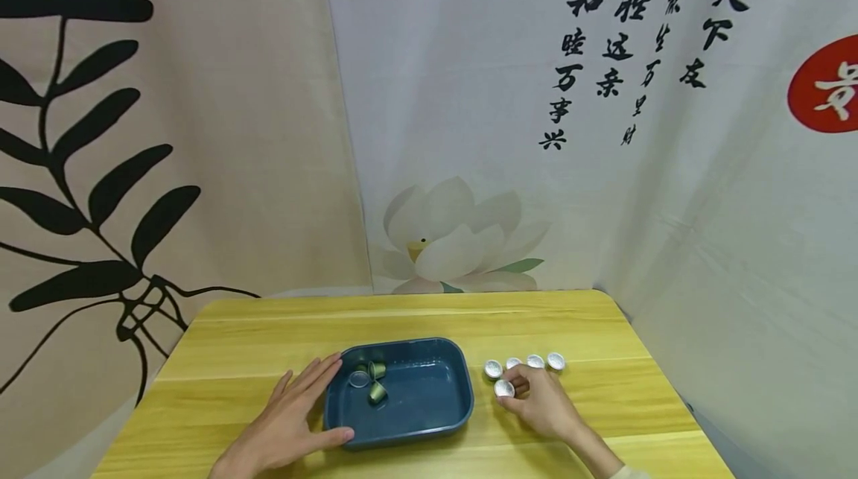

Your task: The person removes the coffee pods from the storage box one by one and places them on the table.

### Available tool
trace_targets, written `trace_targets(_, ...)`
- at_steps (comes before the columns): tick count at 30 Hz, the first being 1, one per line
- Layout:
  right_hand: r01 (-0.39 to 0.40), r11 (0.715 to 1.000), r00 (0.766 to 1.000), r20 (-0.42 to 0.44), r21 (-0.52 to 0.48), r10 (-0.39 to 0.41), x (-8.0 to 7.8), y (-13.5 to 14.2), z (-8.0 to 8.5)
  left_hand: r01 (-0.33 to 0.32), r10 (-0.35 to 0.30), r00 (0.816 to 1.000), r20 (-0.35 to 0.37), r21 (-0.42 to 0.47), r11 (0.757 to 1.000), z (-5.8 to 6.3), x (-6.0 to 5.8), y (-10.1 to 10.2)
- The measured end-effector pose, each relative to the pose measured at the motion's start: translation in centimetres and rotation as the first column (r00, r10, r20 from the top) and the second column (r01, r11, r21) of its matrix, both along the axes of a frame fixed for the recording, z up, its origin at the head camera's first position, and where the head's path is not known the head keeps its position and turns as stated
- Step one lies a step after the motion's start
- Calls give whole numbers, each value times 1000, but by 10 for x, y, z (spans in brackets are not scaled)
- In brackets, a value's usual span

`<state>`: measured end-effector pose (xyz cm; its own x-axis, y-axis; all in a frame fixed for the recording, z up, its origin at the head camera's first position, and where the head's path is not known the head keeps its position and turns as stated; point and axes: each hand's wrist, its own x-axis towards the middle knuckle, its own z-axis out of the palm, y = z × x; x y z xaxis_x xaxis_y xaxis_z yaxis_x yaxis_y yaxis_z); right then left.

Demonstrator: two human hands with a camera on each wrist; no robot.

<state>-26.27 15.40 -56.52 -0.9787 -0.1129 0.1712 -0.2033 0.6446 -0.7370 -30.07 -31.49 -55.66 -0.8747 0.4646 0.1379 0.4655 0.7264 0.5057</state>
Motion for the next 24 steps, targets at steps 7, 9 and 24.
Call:
trace_targets(7, -4, 1000, 1000, 13, 6, 4, -1, 0, -8, -1, 1, 1000, 19, -15, 1000, 0, -2, 0)
trace_targets(9, 4, 1000, 1000, 16, -1, -4, -1, 0, -9, -3, 4, 1000, 20, -18, 1000, 1, -2, 1)
trace_targets(24, 42, 999, 999, 19, 30, -42, -2, -1, -13, -3, 3, 999, 43, -22, 1000, 0, -3, 0)
